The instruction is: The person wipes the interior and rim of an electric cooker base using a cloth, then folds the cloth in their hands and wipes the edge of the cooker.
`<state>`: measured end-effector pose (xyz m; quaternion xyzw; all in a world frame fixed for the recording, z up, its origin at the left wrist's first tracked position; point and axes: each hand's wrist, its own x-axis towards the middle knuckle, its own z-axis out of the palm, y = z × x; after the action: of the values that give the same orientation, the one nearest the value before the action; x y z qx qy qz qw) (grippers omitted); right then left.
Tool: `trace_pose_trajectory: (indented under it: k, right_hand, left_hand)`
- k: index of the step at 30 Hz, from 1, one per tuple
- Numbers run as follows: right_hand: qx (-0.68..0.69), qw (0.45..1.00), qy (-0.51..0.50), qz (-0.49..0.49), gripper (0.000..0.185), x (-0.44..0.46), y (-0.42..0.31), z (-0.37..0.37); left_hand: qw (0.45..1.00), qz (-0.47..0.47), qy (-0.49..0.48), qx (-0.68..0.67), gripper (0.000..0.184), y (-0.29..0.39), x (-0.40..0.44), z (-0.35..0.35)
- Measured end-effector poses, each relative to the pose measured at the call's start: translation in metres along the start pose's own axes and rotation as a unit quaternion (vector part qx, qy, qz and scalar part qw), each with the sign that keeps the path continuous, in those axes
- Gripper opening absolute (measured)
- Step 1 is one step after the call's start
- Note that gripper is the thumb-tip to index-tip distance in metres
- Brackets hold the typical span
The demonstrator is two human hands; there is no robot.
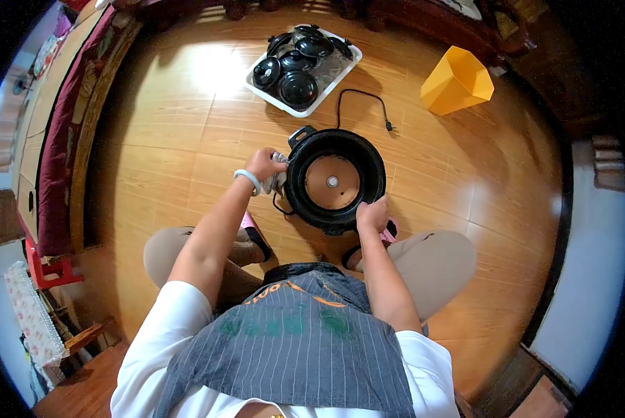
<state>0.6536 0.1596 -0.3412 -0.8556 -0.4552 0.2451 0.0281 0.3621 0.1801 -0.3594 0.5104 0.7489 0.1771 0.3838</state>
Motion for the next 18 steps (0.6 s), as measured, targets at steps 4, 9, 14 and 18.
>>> trace_pose_trajectory:
  k: [4,9,14,18]
  right_hand:
    - [-0.007,1.0,-0.013,-0.004,0.041,0.0,0.0,-0.003]
    - [-0.004,1.0,-0.016,-0.004,0.044,0.0,0.001,-0.002]
    - [-0.012,1.0,-0.013,-0.007,0.048,0.004,0.005,0.005]
    - [0.002,1.0,0.011,-0.021,0.042,0.002,0.004,0.003]
  left_hand:
    - [1.0,-0.007,0.019,-0.02,0.032,0.002,0.019,0.005]
    - [1.0,0.002,-0.02,0.009,0.041,0.019,0.03,-0.006]
    - [0.999,0.033,-0.012,0.031,0.04,0.02,0.038,-0.005]
    - [0.996,0.038,-0.01,0.074,0.039,0.043,0.035,-0.015]
